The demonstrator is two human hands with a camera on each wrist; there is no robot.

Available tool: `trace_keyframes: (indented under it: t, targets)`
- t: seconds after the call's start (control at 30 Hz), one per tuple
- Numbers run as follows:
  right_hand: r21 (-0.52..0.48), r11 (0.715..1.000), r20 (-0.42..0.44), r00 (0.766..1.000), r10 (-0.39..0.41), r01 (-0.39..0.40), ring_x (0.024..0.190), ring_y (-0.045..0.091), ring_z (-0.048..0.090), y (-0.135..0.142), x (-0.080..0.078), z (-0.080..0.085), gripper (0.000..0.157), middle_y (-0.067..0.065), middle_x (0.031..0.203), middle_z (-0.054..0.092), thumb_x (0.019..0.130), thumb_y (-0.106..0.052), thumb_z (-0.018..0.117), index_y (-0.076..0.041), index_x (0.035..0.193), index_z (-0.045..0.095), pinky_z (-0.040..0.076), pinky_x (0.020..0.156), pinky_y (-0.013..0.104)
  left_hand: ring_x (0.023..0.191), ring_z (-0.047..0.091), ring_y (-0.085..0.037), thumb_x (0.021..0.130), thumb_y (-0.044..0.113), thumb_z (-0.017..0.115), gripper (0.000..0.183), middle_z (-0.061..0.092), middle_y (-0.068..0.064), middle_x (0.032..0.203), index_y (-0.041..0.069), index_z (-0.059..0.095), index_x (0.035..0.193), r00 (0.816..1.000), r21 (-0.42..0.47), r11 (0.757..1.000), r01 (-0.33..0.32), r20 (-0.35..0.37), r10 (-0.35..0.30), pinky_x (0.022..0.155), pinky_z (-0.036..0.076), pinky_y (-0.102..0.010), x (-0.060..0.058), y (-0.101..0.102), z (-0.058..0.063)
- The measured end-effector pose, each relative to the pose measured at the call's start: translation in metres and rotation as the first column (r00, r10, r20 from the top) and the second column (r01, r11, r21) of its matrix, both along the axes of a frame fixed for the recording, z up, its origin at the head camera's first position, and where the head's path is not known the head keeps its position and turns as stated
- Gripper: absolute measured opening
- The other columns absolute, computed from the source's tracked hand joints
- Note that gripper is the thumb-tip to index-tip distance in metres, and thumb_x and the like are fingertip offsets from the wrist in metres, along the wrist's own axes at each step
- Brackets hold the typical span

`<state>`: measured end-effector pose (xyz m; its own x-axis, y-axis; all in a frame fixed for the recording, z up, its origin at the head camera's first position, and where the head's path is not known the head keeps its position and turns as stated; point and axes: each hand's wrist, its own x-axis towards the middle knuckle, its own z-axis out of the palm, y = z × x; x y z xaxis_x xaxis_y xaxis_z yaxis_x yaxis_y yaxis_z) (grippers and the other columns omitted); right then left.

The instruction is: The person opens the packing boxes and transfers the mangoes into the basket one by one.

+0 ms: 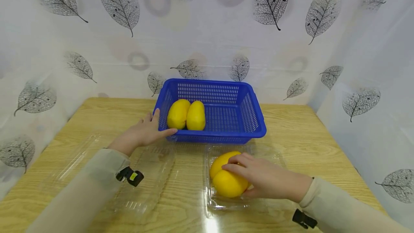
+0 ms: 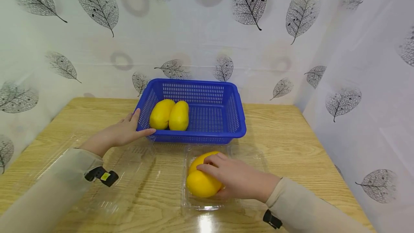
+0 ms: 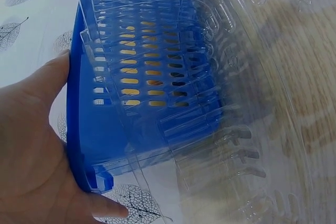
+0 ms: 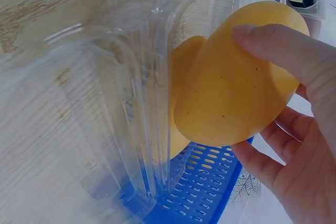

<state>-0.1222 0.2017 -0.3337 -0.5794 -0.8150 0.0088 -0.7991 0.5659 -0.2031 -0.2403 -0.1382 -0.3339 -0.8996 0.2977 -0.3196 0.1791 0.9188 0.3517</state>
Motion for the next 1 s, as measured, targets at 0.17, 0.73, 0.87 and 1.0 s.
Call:
trace_keyframes:
  t: [0.17,0.73,0.87,1.0]
  targets:
    - [0.019,1.0,0.015,1.0,-0.013,0.013,0.113,0.018,0.047,-0.0006,-0.0008,0.0028,0.075,0.001,0.128,0.048,0.07,-0.025,0.082,-0.015,0.135,0.046,0.046,0.091,0.037,0.127,0.01,-0.06,0.077,0.082,0.03,0.116,-0.005,-0.037,0.146,-0.002,-0.013,0.145,1.0,0.003,1.0,-0.014,0.014,0.014,0.098,0.016,-0.069,-0.0001,-0.0016,-0.0008]
    - [0.008,1.0,-0.015,1.0,-0.022,0.022,0.112,0.019,0.048,0.0031,0.0023,0.0084,0.071,0.002,0.125,0.049,0.071,-0.027,0.081,-0.014,0.133,0.048,0.048,0.089,0.037,0.127,0.01,-0.059,0.074,0.083,0.035,0.12,-0.006,-0.038,0.145,0.002,-0.02,0.144,0.995,0.049,0.997,-0.067,0.073,0.064,0.097,0.012,-0.071,0.002,-0.0004,-0.0047]
    - [0.006,1.0,-0.026,0.999,-0.024,0.024,0.112,0.019,0.048,0.0038,0.0012,0.0084,0.072,0.003,0.125,0.05,0.07,-0.028,0.082,-0.014,0.132,0.048,0.048,0.089,0.037,0.128,0.011,-0.058,0.075,0.083,0.035,0.12,-0.007,-0.038,0.145,0.002,-0.023,0.143,0.994,0.067,0.995,-0.069,0.084,0.063,0.098,0.015,-0.07,0.0008,-0.0005,-0.0047]
    - [0.002,1.0,-0.033,0.999,-0.019,0.019,0.112,0.019,0.048,0.0039,0.0002,0.0091,0.072,0.003,0.125,0.05,0.07,-0.026,0.082,-0.014,0.132,0.048,0.048,0.088,0.038,0.129,0.013,-0.057,0.077,0.081,0.035,0.118,-0.007,-0.037,0.145,0.001,-0.021,0.143,0.994,0.069,0.996,-0.063,0.091,0.057,0.098,0.017,-0.069,0.0008,-0.0015,-0.0028]
